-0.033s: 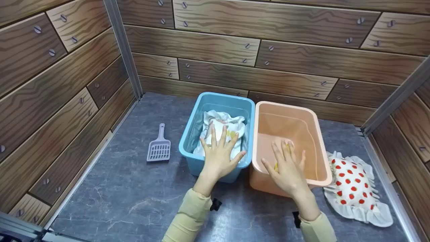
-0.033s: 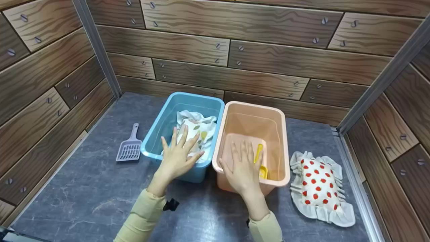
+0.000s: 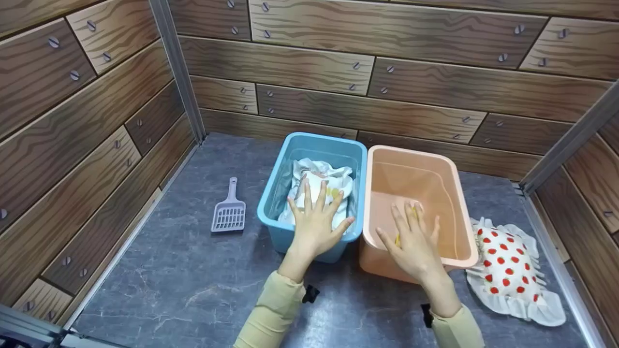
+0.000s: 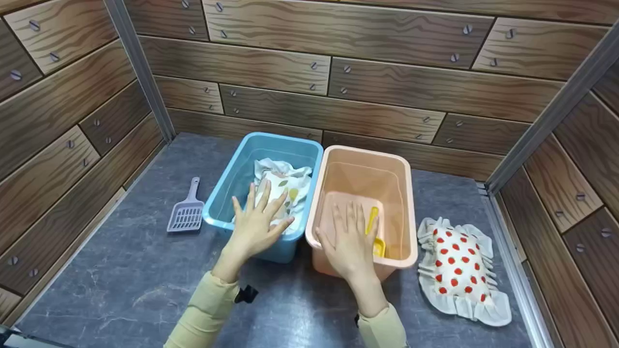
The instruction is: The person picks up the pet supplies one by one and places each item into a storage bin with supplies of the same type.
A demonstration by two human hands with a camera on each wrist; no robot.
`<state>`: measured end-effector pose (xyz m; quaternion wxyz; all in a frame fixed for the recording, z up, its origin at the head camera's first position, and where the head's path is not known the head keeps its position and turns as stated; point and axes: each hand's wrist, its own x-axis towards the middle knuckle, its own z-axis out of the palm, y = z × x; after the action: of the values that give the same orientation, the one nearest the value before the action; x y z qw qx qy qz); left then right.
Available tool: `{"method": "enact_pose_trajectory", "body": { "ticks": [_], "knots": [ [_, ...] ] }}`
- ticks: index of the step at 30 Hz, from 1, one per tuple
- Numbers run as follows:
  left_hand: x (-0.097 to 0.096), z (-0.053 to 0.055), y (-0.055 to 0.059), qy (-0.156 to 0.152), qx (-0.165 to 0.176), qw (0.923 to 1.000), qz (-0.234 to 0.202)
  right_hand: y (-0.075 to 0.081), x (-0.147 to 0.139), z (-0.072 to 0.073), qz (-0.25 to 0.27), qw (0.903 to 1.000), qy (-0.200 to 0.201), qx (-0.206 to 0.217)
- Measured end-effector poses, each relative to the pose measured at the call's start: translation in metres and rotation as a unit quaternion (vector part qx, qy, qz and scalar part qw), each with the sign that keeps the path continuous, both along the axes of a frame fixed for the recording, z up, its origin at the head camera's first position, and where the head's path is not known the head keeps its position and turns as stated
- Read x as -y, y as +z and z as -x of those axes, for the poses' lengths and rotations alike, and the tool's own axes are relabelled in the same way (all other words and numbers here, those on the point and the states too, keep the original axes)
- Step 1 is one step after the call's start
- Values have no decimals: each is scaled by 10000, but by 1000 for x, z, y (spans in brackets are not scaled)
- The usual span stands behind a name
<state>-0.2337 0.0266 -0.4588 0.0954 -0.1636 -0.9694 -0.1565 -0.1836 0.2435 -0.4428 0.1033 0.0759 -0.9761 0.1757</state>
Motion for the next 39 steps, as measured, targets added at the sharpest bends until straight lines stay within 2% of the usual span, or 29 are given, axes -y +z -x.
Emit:
{"method": "enact_pose_trajectory", "body": {
  "ticks": [11, 20, 30, 35, 39],
  "knots": [
    [-5, -1, 0, -34, 137, 9999, -23, -1, -1, -1, 6, 10000, -21, 92],
    [-5, 1, 1, -52, 50, 9999, -72, 2, -4, 1, 20, 10000, -76, 55],
    [-1, -9, -5, -52, -157, 9995, -251, -3, -16, -10, 130, 9996, -234, -116],
    [-1, -14, -5, -13, -272, 9994, -196, -5, -25, -16, 233, 9989, -291, -282],
    [-4, -17, -5, -82, -320, 9989, -317, -4, -33, -20, 339, 9976, -364, -479]
  ]
}}
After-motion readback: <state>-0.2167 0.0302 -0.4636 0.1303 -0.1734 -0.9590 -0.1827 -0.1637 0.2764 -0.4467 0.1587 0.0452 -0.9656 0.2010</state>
